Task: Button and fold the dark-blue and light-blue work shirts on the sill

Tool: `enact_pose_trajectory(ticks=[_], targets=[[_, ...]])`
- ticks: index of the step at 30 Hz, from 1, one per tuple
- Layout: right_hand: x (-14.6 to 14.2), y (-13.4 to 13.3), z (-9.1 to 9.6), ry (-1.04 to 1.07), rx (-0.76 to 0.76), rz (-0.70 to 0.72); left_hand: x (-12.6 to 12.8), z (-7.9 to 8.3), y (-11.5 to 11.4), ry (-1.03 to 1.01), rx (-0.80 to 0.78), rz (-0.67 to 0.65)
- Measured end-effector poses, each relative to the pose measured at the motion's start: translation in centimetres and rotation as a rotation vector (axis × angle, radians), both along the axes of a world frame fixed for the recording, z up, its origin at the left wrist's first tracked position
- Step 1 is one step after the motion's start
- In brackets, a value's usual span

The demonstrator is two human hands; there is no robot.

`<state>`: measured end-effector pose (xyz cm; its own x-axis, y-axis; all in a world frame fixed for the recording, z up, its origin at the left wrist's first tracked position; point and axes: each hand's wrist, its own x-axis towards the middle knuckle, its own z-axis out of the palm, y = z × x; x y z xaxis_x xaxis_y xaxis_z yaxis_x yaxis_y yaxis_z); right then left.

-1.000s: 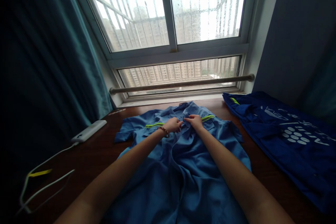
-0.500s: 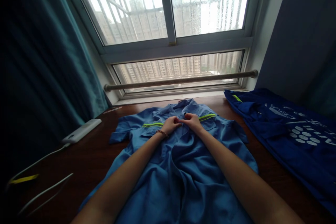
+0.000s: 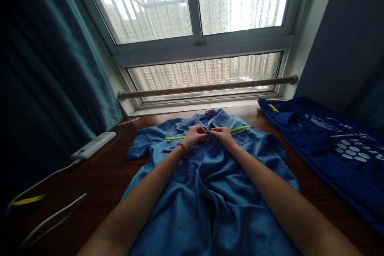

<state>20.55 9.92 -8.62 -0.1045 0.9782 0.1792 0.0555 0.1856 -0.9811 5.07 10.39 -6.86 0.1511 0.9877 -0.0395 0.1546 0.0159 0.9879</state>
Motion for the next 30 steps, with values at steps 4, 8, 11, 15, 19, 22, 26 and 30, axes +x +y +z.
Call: enact_pose_trajectory(ticks=[4, 8, 11, 15, 19, 22, 26, 30], targets=[[-0.1, 0.2, -0.1, -0.062, 0.038, 0.037, -0.2, 0.4, -0.2, -0.093, -0.095, 0.008], [-0.5, 0.6, -0.6, -0.146, 0.127, 0.076, -0.6, 0.5, -0.2, -0.152, -0.156, 0.048], [-0.7, 0.9, -1.0, -0.254, 0.210, 0.032, -0.7, 0.3, -0.2, -0.188, -0.190, 0.077], [-0.6, 1.1, -1.4, -0.319, 0.270, -0.019, -0.4, 0.1, -0.2, -0.221, -0.215, 0.103], [-0.5, 1.0, -1.2, -0.306, 0.302, -0.064, -0.3, 0.2, -0.3, -0.229, -0.212, 0.114], [-0.5, 0.7, -1.0, -0.300, 0.323, -0.069, -0.3, 0.3, -0.3, -0.219, -0.205, 0.113], [-0.6, 0.3, -0.8, -0.306, 0.357, -0.041, -0.4, 0.2, -0.3, -0.207, -0.199, 0.107], [-0.6, -0.1, -0.7, -0.359, 0.418, -0.089, -0.3, 0.1, -0.2, -0.217, -0.197, 0.102]])
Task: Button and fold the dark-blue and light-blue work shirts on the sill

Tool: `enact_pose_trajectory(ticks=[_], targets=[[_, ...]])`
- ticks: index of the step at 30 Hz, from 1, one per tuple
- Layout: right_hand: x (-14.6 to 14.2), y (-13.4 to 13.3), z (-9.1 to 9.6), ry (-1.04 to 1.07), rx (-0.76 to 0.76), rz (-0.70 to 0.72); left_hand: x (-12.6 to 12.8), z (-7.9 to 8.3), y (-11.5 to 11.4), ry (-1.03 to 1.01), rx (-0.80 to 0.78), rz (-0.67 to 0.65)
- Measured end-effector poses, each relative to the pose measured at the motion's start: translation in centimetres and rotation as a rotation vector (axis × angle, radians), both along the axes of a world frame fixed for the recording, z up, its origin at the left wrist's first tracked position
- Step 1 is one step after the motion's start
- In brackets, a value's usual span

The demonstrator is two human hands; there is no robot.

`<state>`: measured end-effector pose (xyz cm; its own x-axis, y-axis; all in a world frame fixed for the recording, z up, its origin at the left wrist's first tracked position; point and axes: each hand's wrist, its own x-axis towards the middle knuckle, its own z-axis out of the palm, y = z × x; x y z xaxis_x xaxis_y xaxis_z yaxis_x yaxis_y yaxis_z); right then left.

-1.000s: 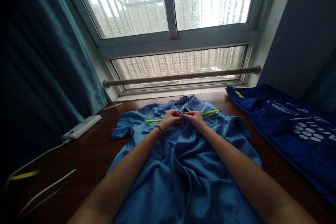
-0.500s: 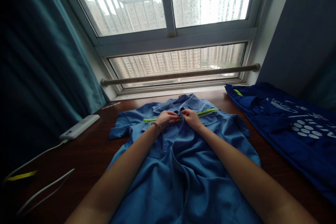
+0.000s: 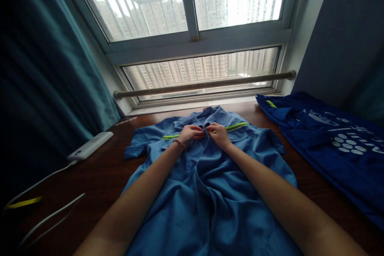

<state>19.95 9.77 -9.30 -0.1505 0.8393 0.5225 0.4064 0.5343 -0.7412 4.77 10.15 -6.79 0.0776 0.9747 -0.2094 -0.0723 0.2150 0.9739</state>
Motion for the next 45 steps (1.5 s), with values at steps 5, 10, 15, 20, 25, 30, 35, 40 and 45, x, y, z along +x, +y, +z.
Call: enact_pose_trajectory(ticks=[5, 10, 15, 20, 25, 30, 35, 40, 45], targets=[[-0.2, -0.5, 0.2, -0.079, 0.099, -0.056, 0.2, 0.1, -0.1, -0.020, 0.007, 0.003], [-0.3, -1.0, 0.4, -0.113, 0.127, -0.086, 0.3, 0.3, -0.5, -0.044, 0.009, 0.014], [-0.4, -0.9, 0.3, -0.125, 0.144, -0.114, 0.5, 0.8, -0.7, -0.071, -0.006, 0.021], [-0.6, -0.3, -0.1, -0.089, 0.064, -0.124, 1.4, 0.5, -0.8, -0.049, -0.033, 0.076], [-0.7, 0.1, -0.5, -0.028, -0.057, -0.067, 2.2, -0.4, -1.0, -0.031, -0.075, 0.225], [-0.7, 0.0, -0.6, 0.042, -0.123, -0.041, 2.2, -0.1, -1.1, -0.124, -0.178, 0.296], [-0.8, -0.1, -0.7, 0.068, -0.155, -0.005, 2.1, 0.6, -1.4, -0.234, -0.218, 0.319], [-0.7, 0.0, -0.9, 0.082, -0.165, 0.032, 2.2, 0.5, -1.4, -0.280, -0.196, 0.342], [-0.6, 0.3, -1.3, 0.095, -0.177, 0.054, 2.3, 0.3, -1.1, -0.261, -0.154, 0.340]])
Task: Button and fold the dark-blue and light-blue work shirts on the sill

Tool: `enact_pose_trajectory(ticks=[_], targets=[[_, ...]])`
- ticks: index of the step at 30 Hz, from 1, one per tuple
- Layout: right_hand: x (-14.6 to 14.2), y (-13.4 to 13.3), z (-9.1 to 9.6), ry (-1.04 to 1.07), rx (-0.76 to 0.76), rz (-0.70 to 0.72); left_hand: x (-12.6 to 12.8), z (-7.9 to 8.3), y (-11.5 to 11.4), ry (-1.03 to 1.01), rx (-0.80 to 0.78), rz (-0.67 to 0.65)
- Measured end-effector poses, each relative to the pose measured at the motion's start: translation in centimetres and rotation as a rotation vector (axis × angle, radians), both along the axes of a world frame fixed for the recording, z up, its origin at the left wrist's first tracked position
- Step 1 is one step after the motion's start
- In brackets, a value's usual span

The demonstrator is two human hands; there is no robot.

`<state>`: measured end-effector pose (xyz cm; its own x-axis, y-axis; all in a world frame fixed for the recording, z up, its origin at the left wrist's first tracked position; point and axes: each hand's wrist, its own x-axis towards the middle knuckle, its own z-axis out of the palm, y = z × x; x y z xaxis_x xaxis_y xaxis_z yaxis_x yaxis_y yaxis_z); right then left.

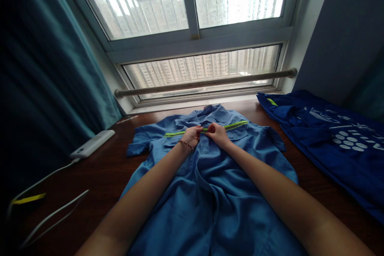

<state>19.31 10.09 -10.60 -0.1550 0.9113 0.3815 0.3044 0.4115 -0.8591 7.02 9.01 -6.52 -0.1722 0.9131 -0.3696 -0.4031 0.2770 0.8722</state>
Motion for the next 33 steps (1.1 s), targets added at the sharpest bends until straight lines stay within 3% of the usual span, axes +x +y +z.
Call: enact_pose_trajectory(ticks=[6, 12, 19, 22, 27, 33], targets=[[-0.1, 0.1, 0.0, 0.131, -0.082, 0.038, 0.0, 0.0, -0.4, 0.093, 0.085, -0.008], [-0.3, -0.2, 0.3, 0.210, -0.184, -0.009, -0.1, 0.0, -0.2, 0.224, 0.226, -0.057], [-0.3, -0.9, 1.7, 0.166, -0.207, -0.096, -0.9, 0.4, -0.2, 0.333, 0.180, -0.167], [-0.5, -1.6, 2.6, 0.010, -0.114, -0.134, -1.4, 0.9, -0.3, 0.355, 0.147, -0.253], [-1.6, -3.6, 3.0, -0.421, 0.100, -0.210, -2.0, 1.5, -0.3, 0.364, 0.117, -0.333], [-2.6, -5.4, 3.2, -0.684, 0.045, -0.191, -2.0, 0.5, 0.1, 0.391, 0.166, -0.306]])
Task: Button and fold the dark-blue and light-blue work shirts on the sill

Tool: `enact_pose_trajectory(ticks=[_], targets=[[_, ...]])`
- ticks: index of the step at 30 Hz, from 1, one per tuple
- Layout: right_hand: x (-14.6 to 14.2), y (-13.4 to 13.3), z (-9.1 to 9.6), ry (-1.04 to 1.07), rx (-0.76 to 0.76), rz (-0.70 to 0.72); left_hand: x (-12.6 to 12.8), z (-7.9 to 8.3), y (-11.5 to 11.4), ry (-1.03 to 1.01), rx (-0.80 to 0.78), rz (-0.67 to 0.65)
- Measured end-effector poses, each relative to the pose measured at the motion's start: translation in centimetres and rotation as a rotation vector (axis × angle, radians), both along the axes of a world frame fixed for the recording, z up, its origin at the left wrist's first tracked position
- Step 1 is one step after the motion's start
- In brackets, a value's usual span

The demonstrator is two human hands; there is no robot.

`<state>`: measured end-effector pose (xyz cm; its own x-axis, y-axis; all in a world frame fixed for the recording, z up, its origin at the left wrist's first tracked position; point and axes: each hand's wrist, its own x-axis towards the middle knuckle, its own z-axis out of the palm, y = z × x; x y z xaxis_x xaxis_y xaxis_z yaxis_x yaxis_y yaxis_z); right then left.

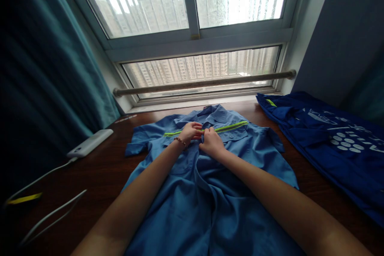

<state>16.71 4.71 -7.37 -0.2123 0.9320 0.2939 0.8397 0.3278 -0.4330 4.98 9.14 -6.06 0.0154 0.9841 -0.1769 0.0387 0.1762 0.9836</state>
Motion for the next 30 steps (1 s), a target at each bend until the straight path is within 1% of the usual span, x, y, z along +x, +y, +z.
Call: enact_pose_trajectory(ticks=[5, 7, 8, 10, 12, 14, 16, 18, 20, 22, 23, 25, 27, 30], targets=[[-0.2, -1.2, 0.4, -0.023, -0.106, 0.055, 0.3, -1.6, 0.6, 0.027, 0.101, -0.006], [0.4, -1.4, 0.3, 0.050, -0.151, 0.041, 0.5, -2.1, 0.7, 0.040, 0.153, -0.016], [0.9, -1.4, 0.2, 0.152, -0.203, 0.033, 0.5, -2.3, 0.8, 0.047, 0.181, -0.018], [2.3, -0.9, 0.0, 0.442, -0.364, 0.016, 0.5, -2.6, 0.7, 0.058, 0.238, -0.020], [4.1, -0.3, 0.1, 0.699, -0.523, 0.004, 0.3, -2.7, 0.5, 0.084, 0.318, -0.071], [5.8, 0.0, 0.2, 0.843, -0.615, 0.001, 0.0, -2.7, 0.1, 0.120, 0.393, -0.170], [7.0, 0.0, 0.5, 0.931, -0.654, 0.010, -0.2, -2.5, -0.4, 0.152, 0.426, -0.257], [7.4, -0.5, 0.7, 1.058, -0.697, 0.034, -0.4, -2.2, -0.8, 0.174, 0.423, -0.277], [7.2, -1.1, 0.8, 1.229, -0.762, 0.070, -0.6, -2.0, -0.9, 0.210, 0.435, -0.266], [6.7, -1.6, 0.8, 1.367, -0.839, 0.117, -0.8, -1.9, -0.8, 0.233, 0.432, -0.226], [6.5, -1.8, 0.8, 1.395, -0.868, 0.138, -0.8, -1.9, -0.6, 0.233, 0.417, -0.196], [6.2, -2.0, 0.8, 1.384, -0.882, 0.161, -0.9, -2.0, -0.2, 0.226, 0.377, -0.140], [6.2, -2.0, 0.7, 1.389, -0.849, 0.150, -1.0, -2.0, 0.0, 0.250, 0.361, -0.120], [6.4, -1.9, 0.4, 1.423, -0.803, 0.144, -0.9, -1.7, -0.3, 0.322, 0.412, -0.130]])
